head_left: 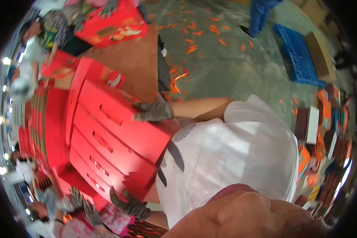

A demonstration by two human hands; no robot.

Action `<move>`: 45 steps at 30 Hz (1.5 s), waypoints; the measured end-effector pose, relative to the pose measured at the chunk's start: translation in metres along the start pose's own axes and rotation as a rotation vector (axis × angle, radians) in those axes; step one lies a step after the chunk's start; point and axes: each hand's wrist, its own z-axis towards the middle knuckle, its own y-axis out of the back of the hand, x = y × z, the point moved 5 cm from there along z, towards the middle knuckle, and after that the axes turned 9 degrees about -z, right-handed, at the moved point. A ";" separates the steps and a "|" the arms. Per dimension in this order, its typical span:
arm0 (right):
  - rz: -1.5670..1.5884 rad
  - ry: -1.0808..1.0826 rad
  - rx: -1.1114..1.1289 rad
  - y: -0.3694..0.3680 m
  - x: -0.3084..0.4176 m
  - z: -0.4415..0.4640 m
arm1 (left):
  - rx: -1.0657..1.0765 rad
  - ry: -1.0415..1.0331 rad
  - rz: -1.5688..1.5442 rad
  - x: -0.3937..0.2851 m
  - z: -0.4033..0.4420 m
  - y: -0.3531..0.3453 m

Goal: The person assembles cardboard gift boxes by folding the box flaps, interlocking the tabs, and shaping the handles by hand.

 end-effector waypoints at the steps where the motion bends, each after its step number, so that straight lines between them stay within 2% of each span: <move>1: 0.126 -0.051 0.071 -0.010 -0.013 0.005 | 0.155 0.060 -0.082 -0.008 0.008 -0.022; 2: 0.143 -0.026 0.064 -0.015 -0.021 0.011 | 0.344 -0.021 0.085 -0.010 0.012 -0.044; 3: 0.145 -0.037 0.029 -0.010 -0.021 0.012 | 0.338 -0.330 0.458 -0.008 0.008 -0.062; 5: 0.060 -0.038 0.157 -0.010 -0.017 0.012 | 0.371 -0.214 0.438 -0.026 0.014 -0.074; 9: -0.008 -0.004 0.080 -0.021 -0.030 0.023 | 0.370 -0.243 0.450 -0.009 0.017 -0.079; 11: -0.045 0.068 -0.073 -0.025 -0.034 0.026 | 0.303 -0.223 0.443 0.016 0.016 -0.083; 12: -0.061 0.059 -0.098 -0.027 -0.039 0.029 | 0.341 -0.201 0.486 -0.014 0.019 -0.079; 15: -0.071 0.084 -0.115 -0.025 -0.040 0.032 | 0.337 -0.155 0.470 -0.025 0.020 -0.079; 18: -0.063 0.095 -0.013 -0.020 -0.029 0.028 | 0.335 -0.116 0.443 -0.025 0.023 -0.081; 25: -0.080 0.115 -0.070 -0.019 -0.030 0.028 | 0.350 -0.030 0.410 -0.033 0.021 -0.078; 26: -0.011 0.118 0.017 -0.016 -0.025 0.022 | 0.324 -0.132 0.436 -0.017 0.018 -0.078; 28: -0.014 0.071 -0.027 -0.016 -0.025 0.019 | 0.299 -0.135 0.438 -0.018 0.019 -0.076; 30: 0.182 0.105 0.057 -0.014 -0.017 0.013 | 0.274 -0.180 0.431 -0.026 0.017 -0.077; 31: 0.120 0.125 0.031 -0.014 -0.023 0.019 | 0.251 -0.188 0.444 -0.028 0.015 -0.077; 33: 0.396 0.217 0.063 -0.020 -0.021 0.023 | 0.202 -0.251 0.450 -0.030 0.014 -0.078; 34: 0.452 0.013 0.156 -0.020 -0.031 0.020 | 0.199 -0.228 0.432 -0.031 0.014 -0.078; 35: 0.312 0.079 0.052 -0.019 -0.042 0.027 | 0.198 -0.215 0.404 -0.033 0.015 -0.078; 37: 0.465 -0.006 0.061 -0.021 -0.048 0.022 | 0.201 -0.166 0.370 -0.038 0.017 -0.077; 38: 0.475 0.036 0.073 -0.023 -0.059 0.027 | 0.167 -0.119 0.392 -0.038 0.017 -0.075; 40: 0.484 0.082 0.113 -0.024 -0.070 0.035 | 0.159 -0.190 0.413 -0.044 0.018 -0.078; 43: 0.372 0.124 0.076 -0.021 -0.065 0.036 | 0.158 -0.190 0.417 -0.043 0.018 -0.077; 45: 0.543 0.099 0.084 -0.020 -0.057 0.031 | 0.156 -0.175 0.424 -0.043 0.017 -0.076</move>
